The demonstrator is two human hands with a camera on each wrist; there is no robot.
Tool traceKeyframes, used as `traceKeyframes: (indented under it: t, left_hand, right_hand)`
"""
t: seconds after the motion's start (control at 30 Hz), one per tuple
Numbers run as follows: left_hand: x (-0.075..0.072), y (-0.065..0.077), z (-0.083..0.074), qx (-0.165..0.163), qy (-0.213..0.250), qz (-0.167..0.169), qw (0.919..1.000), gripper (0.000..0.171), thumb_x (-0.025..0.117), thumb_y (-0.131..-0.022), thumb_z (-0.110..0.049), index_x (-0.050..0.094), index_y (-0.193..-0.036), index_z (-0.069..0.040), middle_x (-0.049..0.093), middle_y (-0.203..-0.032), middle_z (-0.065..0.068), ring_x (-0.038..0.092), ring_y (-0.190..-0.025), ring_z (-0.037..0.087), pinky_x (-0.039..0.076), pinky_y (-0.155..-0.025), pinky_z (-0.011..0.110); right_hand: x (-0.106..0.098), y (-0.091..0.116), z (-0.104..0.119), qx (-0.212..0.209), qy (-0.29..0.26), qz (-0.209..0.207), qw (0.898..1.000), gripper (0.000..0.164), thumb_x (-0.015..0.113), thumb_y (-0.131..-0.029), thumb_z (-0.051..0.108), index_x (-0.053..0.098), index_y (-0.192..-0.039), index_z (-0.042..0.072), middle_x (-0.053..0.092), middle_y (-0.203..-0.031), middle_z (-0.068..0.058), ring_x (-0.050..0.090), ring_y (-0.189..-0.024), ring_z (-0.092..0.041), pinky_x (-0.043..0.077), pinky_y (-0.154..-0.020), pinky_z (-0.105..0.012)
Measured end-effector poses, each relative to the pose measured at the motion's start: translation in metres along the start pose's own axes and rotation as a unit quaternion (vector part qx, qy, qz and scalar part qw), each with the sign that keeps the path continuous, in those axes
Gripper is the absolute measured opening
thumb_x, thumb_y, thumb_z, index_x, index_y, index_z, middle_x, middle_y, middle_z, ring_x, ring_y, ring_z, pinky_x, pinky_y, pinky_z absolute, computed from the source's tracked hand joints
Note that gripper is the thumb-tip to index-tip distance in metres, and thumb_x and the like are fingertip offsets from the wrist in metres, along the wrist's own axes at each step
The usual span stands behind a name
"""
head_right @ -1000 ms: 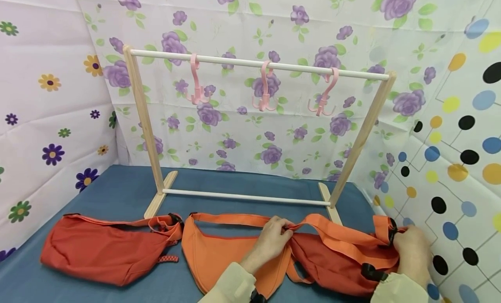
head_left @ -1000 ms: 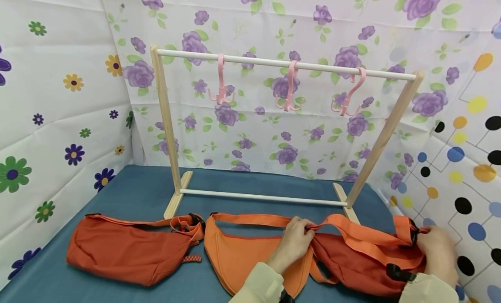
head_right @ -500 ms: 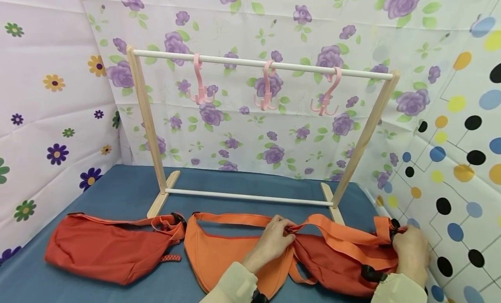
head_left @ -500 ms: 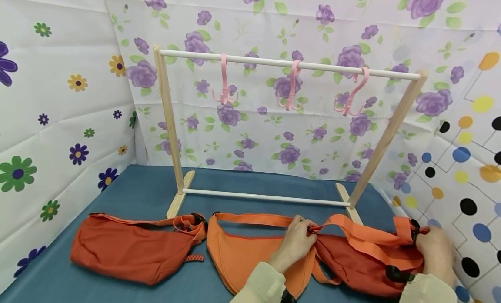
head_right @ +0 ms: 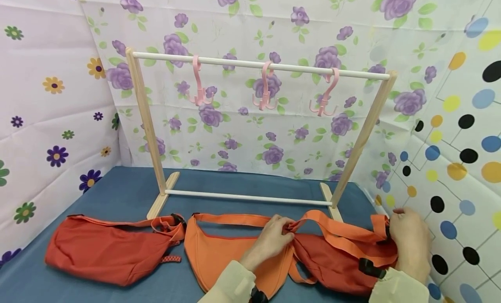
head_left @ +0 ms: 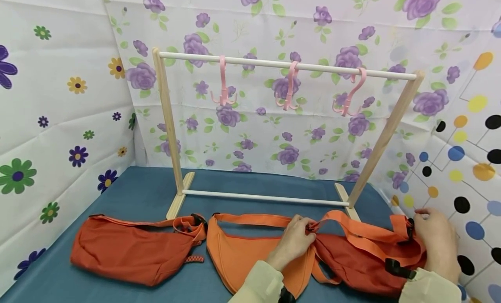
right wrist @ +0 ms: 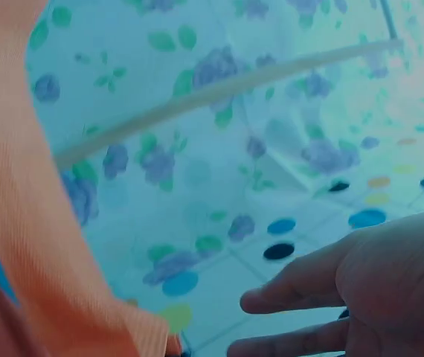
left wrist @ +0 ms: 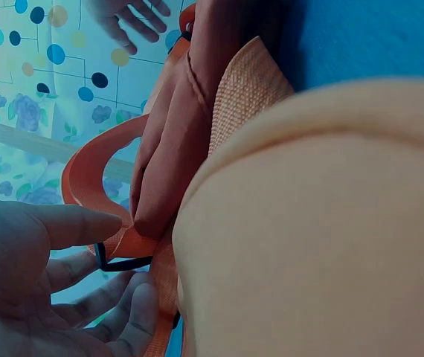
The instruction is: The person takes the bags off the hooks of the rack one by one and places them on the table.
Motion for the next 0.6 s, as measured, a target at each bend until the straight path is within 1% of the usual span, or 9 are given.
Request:
traceKeyframes:
  t: [0.13,0.23,0.33,0.43,0.5,0.6]
  left_hand:
    - [-0.002,-0.001,0.001,0.001,0.005,0.003,1.0,0.029,0.068,-0.101,-0.013,0.07,-0.129,-0.012,0.057,-0.11,0.001,0.05,-0.083,0.009,0.046,-0.071,0.025]
    - [-0.004,-0.001,0.002,-0.002,0.009,0.007,0.9999,0.03,0.068,-0.101,-0.015,0.069,-0.132,-0.013,0.058,-0.112,0.002,0.05,-0.082,0.009,0.045,-0.069,0.025]
    - [-0.007,-0.001,0.002,-0.006,0.016,0.008,0.9998,0.032,0.067,-0.102,-0.016,0.068,-0.134,-0.013,0.058,-0.114,0.003,0.049,-0.083,0.009,0.045,-0.069,0.026]
    - [-0.011,-0.001,0.002,-0.003,0.029,0.009,0.9996,0.033,0.066,-0.102,-0.014,0.067,-0.135,-0.011,0.058,-0.116,0.007,0.051,-0.085,0.01,0.047,-0.072,0.027]
    - [-0.016,-0.002,0.002,0.001,0.036,0.008,0.9993,0.033,0.066,-0.103,-0.015,0.067,-0.135,-0.012,0.058,-0.119,0.007,0.054,-0.089,0.011,0.049,-0.075,0.027]
    - [-0.023,-0.004,0.002,0.01,0.042,0.011,0.999,0.031,0.064,-0.104,-0.017,0.068,-0.135,-0.016,0.059,-0.12,0.006,0.059,-0.096,0.014,0.052,-0.08,0.028]
  right_hand:
    - [0.002,-0.002,0.02,-0.059,0.001,0.011,0.998,0.046,0.039,-0.107,0.021,0.052,-0.136,-0.012,0.053,-0.128,-0.044,0.055,-0.108,-0.058,0.048,-0.086,-0.064]
    - [0.007,-0.002,0.034,-0.106,0.003,0.019,0.994,0.045,0.041,-0.11,0.023,0.053,-0.137,-0.011,0.058,-0.124,-0.043,0.061,-0.103,-0.054,0.05,-0.08,-0.06]
    - [0.016,0.001,0.05,-0.156,0.001,0.035,0.987,0.045,0.042,-0.111,0.025,0.053,-0.14,-0.008,0.061,-0.124,-0.04,0.061,-0.106,-0.053,0.052,-0.08,-0.061]
    - [0.027,0.005,0.069,-0.202,-0.007,0.061,0.977,0.043,0.045,-0.112,0.026,0.056,-0.141,-0.004,0.062,-0.124,-0.035,0.061,-0.11,-0.052,0.053,-0.082,-0.062]
    - [0.033,0.009,0.082,-0.223,-0.012,0.075,0.972,0.041,0.049,-0.112,0.026,0.057,-0.141,-0.001,0.064,-0.124,-0.031,0.062,-0.111,-0.05,0.055,-0.082,-0.06]
    - [0.039,0.014,0.1,-0.243,-0.022,0.09,0.966,0.039,0.051,-0.112,0.027,0.059,-0.141,0.003,0.066,-0.122,-0.027,0.065,-0.109,-0.045,0.056,-0.08,-0.056]
Point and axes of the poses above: each hand's wrist, its own y-axis away from the middle knuckle, its own x-axis out of the palm, z = x × y, the point moved 5 cm from there along -y, towards the middle knuckle
